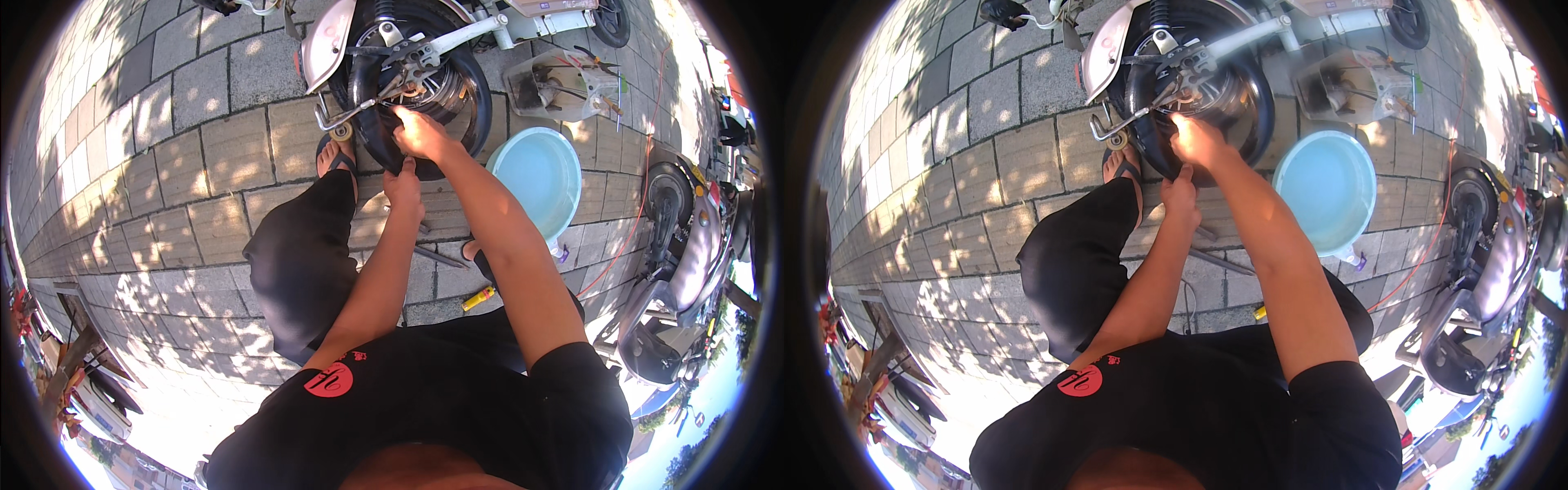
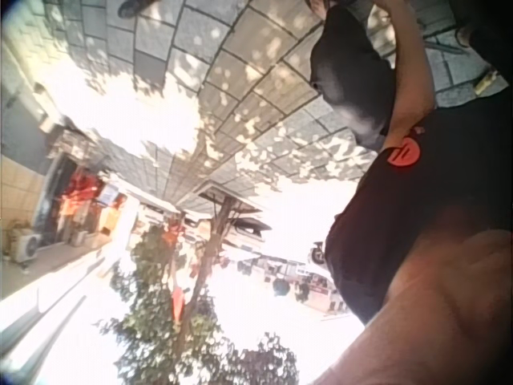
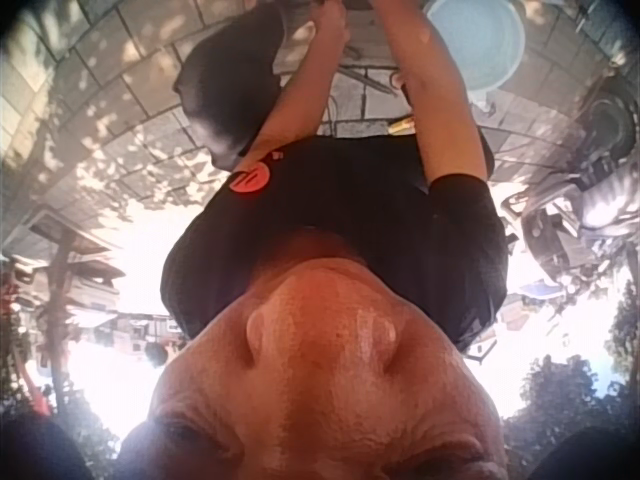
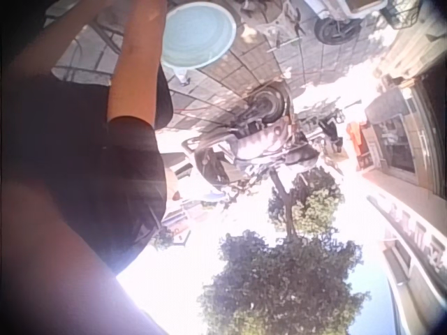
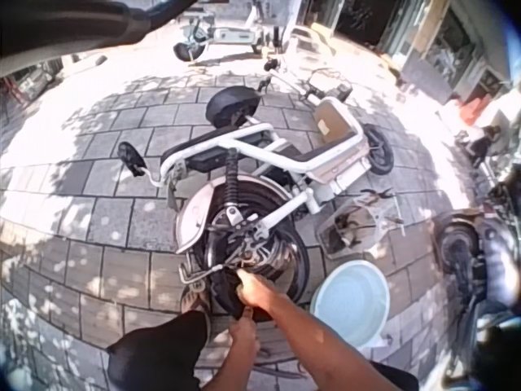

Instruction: The person sits on the ground and uses a yellow tool to work on the front tire of a white scooter. They manipulate the tire and valve area, then handle a small canister and a light blue basin nearby.

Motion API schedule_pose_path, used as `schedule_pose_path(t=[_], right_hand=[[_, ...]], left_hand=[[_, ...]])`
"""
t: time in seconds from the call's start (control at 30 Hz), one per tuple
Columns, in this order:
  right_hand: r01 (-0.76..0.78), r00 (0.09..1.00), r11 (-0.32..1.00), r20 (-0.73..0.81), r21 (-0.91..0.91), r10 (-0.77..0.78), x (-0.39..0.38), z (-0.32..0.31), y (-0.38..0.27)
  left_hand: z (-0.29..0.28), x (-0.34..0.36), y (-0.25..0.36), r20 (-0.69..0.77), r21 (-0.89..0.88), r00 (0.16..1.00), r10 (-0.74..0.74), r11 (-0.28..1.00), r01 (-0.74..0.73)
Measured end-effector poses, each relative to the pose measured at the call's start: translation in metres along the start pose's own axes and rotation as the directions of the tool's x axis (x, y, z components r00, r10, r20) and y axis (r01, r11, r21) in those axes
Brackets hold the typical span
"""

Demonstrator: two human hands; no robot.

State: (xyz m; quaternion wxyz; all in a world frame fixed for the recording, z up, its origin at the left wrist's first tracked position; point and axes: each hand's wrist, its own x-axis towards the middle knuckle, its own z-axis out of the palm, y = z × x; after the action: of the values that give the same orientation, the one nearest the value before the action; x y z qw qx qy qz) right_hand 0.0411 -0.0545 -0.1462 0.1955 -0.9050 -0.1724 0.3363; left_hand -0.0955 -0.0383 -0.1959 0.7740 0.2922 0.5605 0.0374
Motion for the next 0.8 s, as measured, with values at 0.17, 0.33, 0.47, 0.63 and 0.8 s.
schedule_pose_path(t=[0.17,0.33,0.47,0.63,0.8], right_hand=[[0.025,0.999,0.994,-0.036,0.106,-0.021,0.01,0.0,0.012],[0.09,0.994,0.996,-0.065,0.017,-0.089,0.005,0.006,0.015],[0.035,0.998,0.999,-0.044,-0.019,-0.036,0.005,0.011,0.004],[0.0,0.999,0.999,-0.041,0.039,0.001,0.008,0.014,0.008],[0.041,0.998,0.994,-0.044,0.101,-0.037,0.012,0.014,0.018]], left_hand=[[0.0,0.002,-0.001,-0.016,0.013,1.0,-0.009,1.0,0.009],[0.001,0.001,-0.002,-0.012,0.003,1.0,0.001,1.0,-0.001],[0.0,0.002,-0.003,-0.007,-0.008,1.0,0.015,1.0,-0.015],[0.0,-0.001,-0.001,-0.024,0.005,1.0,0.002,1.0,-0.001],[0.0,0.002,-0.002,-0.015,0.023,1.0,0.001,1.0,-0.001]])
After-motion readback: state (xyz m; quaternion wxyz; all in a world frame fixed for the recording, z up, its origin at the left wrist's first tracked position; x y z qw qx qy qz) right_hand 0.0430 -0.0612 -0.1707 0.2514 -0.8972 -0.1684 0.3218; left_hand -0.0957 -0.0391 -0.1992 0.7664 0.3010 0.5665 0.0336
